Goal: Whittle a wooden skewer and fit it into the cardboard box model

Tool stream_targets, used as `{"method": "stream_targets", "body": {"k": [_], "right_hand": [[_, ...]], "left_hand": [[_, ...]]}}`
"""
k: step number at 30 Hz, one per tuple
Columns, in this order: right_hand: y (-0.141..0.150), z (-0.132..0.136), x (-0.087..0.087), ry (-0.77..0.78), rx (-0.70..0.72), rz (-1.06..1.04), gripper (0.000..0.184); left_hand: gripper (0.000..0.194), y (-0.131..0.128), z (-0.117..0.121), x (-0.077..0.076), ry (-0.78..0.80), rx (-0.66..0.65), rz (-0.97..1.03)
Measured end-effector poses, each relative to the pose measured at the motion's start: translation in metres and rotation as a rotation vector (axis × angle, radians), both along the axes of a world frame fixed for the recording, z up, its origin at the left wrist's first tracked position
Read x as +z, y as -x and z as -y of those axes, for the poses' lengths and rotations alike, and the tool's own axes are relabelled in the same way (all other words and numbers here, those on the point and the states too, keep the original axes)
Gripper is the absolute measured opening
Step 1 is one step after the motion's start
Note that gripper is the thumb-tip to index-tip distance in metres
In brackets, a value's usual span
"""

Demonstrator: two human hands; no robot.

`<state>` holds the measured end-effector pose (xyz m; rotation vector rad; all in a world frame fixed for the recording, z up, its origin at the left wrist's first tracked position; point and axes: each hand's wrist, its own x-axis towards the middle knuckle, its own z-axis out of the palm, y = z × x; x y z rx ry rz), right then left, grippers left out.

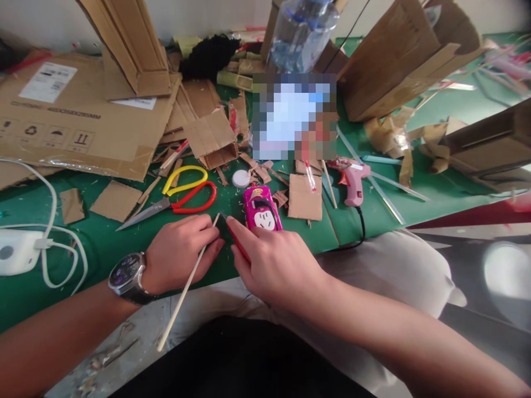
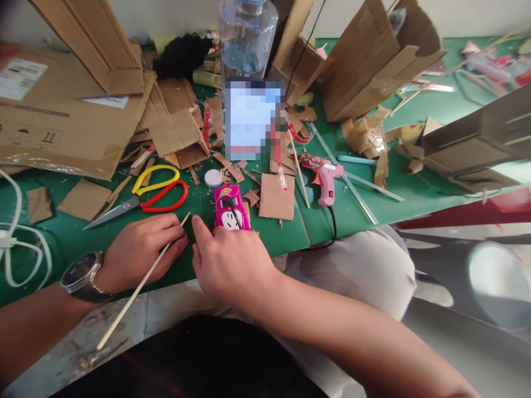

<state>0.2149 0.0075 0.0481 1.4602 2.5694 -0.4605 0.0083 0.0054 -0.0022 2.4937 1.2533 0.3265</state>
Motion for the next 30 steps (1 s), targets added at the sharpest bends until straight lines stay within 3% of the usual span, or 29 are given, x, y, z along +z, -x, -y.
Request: {"method": "stream_targets", "body": {"k": [7, 30], "right_hand": [[0.003, 0.003, 0.003, 0.057, 0.03, 0.007, 0.054], [0.014, 0.003, 0.002, -0.01, 0.096, 0.092, 0.056]], "left_hand": [[0.033, -0.001, 0.0, 0.0, -0.045, -0.029, -0.032], [0.025, -0.002, 0.001, -0.005, -0.097, -0.062, -0.127]]}}
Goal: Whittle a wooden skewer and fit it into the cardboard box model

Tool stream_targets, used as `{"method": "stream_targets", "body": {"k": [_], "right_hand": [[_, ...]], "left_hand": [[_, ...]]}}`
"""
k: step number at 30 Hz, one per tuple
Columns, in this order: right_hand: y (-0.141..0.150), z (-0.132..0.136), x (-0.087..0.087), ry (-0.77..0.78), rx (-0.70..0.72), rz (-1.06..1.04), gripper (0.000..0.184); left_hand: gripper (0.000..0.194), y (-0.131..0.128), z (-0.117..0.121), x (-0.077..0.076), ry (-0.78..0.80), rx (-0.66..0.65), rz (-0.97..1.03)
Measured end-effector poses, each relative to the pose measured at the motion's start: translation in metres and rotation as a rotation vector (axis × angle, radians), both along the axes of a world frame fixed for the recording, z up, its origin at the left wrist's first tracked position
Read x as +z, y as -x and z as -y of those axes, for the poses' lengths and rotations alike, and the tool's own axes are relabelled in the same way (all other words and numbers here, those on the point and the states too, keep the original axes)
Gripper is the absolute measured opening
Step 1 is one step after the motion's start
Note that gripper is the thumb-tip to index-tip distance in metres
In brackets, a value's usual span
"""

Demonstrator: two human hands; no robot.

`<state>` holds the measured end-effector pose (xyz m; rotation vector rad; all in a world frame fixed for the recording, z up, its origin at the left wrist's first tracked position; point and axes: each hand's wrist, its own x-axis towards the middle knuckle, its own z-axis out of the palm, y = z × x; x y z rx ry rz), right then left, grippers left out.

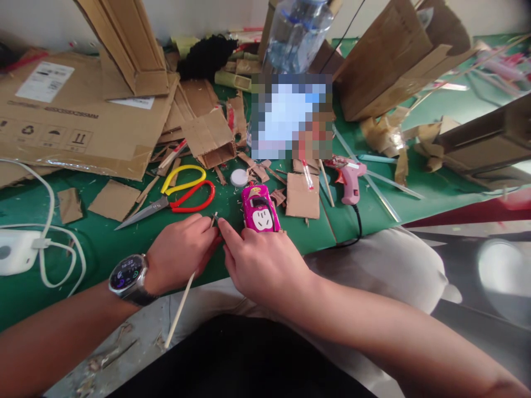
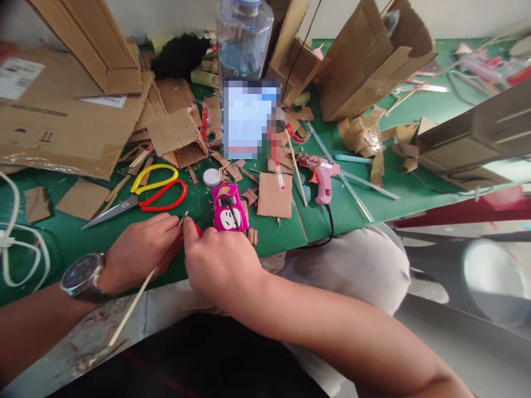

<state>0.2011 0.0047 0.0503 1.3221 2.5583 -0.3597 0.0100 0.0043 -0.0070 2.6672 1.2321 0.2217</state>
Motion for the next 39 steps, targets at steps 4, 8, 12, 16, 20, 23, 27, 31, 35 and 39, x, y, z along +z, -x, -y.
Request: {"method": "stream_targets", "body": {"k": [4, 8, 12, 16, 20, 23, 27, 31, 35, 39], "right_hand": [[0.001, 0.002, -0.002, -0.045, 0.009, -0.013, 0.054], [0.005, 0.003, -0.004, -0.067, 0.042, -0.011, 0.056], [0.007, 0.003, -0.005, -0.089, 0.066, 0.002, 0.057], [0.007, 0.004, -0.004, -0.111, 0.065, -0.008, 0.056], [0.008, 0.005, -0.005, -0.116, 0.06, -0.015, 0.055], [0.008, 0.006, -0.007, -0.117, 0.06, -0.019, 0.055], [0.009, 0.008, -0.008, -0.13, 0.059, -0.026, 0.055], [0.009, 0.006, -0.009, -0.12, 0.044, -0.02, 0.055], [0.01, 0.003, -0.01, -0.081, 0.029, 0.011, 0.057], [0.005, -0.002, -0.01, -0.05, 0.014, -0.002, 0.058]], "left_hand": [[0.025, 0.0, 0.0, 0.001, 0.027, -0.013, 0.015], [0.025, 0.0, 0.0, -0.001, 0.026, -0.015, 0.03], [0.026, 0.0, 0.0, -0.003, 0.013, -0.014, 0.036], [0.026, 0.0, 0.0, -0.003, 0.02, -0.012, 0.034], [0.025, 0.0, 0.0, -0.002, 0.021, -0.011, 0.032], [0.026, 0.0, 0.0, -0.003, 0.023, -0.011, 0.04], [0.026, 0.0, -0.001, -0.004, 0.018, -0.009, 0.045], [0.024, 0.0, 0.0, -0.003, 0.015, -0.015, 0.055], [0.023, 0.0, 0.003, -0.001, 0.023, -0.029, 0.097], [0.025, 0.001, 0.003, 0.001, 0.023, -0.011, 0.112]]}}
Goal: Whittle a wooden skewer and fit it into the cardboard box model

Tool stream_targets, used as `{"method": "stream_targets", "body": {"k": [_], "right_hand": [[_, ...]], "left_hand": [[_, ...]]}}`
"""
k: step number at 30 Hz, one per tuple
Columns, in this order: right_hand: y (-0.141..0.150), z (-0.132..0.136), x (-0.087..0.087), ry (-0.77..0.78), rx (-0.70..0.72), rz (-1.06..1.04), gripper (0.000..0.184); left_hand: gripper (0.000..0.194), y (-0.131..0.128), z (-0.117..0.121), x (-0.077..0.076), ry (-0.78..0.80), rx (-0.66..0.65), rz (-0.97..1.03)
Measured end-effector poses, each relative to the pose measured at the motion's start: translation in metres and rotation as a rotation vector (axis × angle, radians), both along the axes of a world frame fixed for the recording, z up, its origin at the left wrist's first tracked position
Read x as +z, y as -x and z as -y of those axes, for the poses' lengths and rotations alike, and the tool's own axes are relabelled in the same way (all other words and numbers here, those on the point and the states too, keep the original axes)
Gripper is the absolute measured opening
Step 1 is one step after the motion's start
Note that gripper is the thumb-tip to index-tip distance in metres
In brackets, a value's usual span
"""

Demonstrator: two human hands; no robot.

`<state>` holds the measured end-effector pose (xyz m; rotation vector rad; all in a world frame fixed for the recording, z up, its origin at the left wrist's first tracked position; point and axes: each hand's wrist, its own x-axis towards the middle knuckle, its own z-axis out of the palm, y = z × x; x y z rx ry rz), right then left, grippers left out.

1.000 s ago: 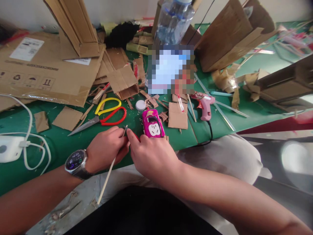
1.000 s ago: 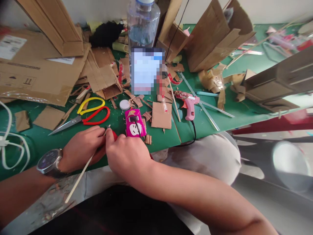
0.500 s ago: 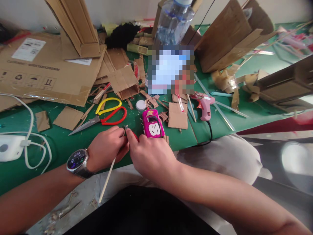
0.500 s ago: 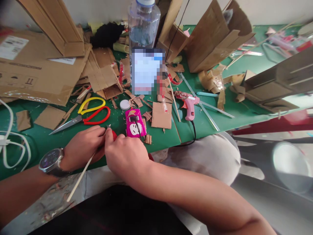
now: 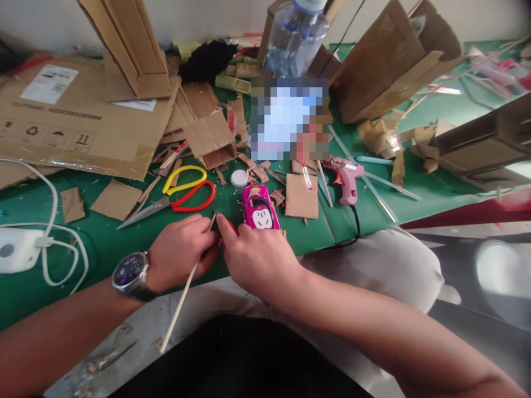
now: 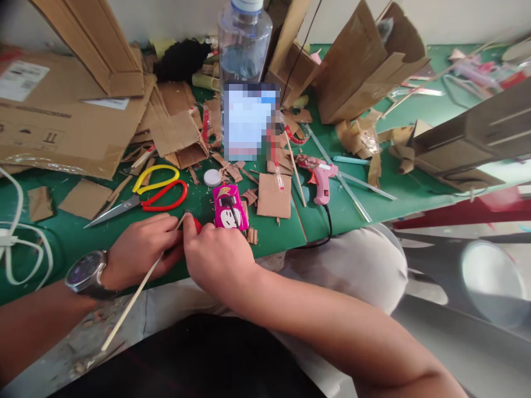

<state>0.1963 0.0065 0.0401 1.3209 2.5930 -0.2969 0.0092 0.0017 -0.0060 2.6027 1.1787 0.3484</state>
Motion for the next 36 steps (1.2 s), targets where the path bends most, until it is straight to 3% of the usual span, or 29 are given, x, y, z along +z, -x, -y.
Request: {"method": "stream_targets", "body": {"k": [7, 12, 36], "right_hand": [[-0.017, -0.002, 0.007, 0.048, -0.102, -0.091, 0.057], [-0.019, 0.001, 0.009, 0.102, -0.077, -0.066, 0.056], [-0.012, 0.011, 0.0, 0.071, -0.033, -0.083, 0.057]], "left_hand": [[0.025, 0.002, -0.003, 0.005, 0.011, 0.007, -0.006], [0.013, 0.003, -0.003, 0.007, 0.064, -0.001, -0.029], [0.019, 0.004, -0.004, 0.005, 0.084, -0.036, 0.012]]}}
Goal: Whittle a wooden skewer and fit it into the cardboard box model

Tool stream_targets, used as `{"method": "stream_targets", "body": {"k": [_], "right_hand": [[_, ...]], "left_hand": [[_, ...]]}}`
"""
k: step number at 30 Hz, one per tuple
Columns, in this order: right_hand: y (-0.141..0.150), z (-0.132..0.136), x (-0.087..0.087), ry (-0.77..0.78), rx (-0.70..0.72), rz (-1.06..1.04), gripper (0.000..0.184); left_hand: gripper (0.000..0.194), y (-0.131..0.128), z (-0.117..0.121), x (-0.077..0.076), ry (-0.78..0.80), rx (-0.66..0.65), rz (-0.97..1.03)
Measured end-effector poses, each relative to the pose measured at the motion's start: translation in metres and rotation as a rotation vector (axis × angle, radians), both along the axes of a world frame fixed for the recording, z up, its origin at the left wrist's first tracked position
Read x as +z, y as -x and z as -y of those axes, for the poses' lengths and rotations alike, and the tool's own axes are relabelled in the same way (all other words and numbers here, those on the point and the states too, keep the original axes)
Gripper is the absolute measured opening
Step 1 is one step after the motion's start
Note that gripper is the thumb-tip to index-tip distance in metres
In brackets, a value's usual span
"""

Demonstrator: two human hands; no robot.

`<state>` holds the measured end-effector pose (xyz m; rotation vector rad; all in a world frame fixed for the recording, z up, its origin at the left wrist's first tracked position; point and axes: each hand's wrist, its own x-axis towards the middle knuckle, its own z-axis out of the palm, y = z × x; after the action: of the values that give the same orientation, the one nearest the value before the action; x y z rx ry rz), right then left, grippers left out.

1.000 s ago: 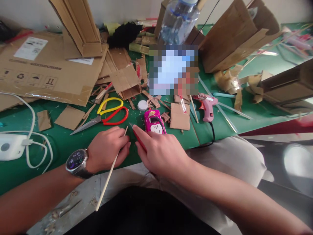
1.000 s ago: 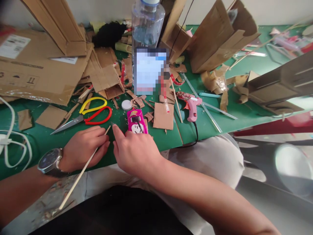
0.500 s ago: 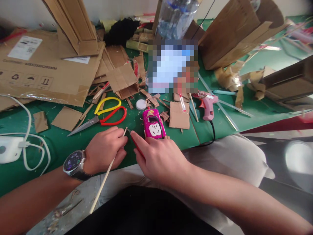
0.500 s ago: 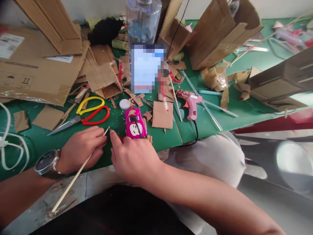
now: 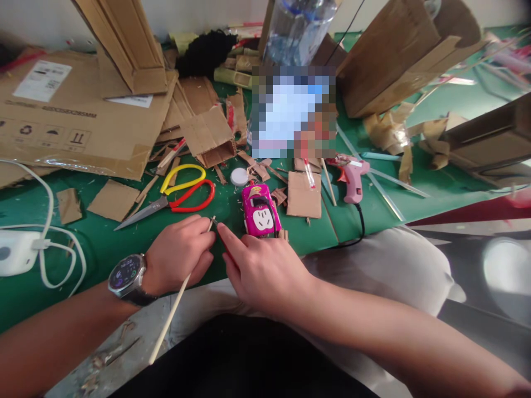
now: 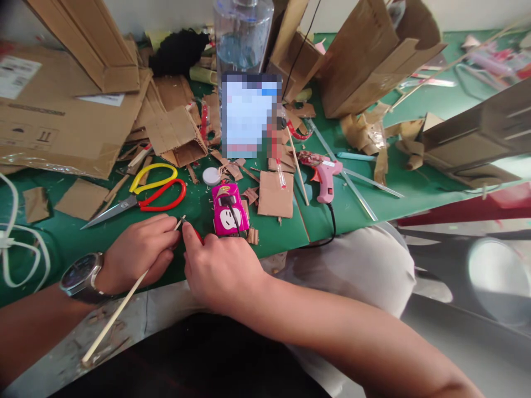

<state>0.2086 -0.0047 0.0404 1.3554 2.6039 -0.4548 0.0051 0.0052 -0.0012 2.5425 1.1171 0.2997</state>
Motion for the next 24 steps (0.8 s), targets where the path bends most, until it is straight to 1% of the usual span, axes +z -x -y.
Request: {"method": "stream_targets", "body": {"k": [8, 13, 18, 21, 24], "right_hand": [[0.007, 0.001, -0.007, -0.08, 0.037, -0.009, 0.055], [0.01, 0.0, -0.004, -0.064, 0.054, 0.018, 0.056], [0.012, -0.004, -0.006, -0.023, 0.072, 0.056, 0.061], [0.01, -0.008, -0.003, -0.003, 0.021, 0.033, 0.057], [0.004, -0.012, 0.005, 0.044, -0.052, -0.006, 0.054]], "left_hand": [[0.02, 0.0, 0.0, -0.002, -0.013, 0.0, -0.011], [0.018, -0.001, 0.001, -0.003, -0.016, 0.008, -0.009], [0.016, -0.004, 0.005, 0.0, 0.032, -0.014, 0.044], [0.017, -0.004, 0.005, 0.001, 0.01, 0.003, 0.043], [0.019, -0.001, 0.003, 0.002, -0.008, 0.032, 0.035]]}}
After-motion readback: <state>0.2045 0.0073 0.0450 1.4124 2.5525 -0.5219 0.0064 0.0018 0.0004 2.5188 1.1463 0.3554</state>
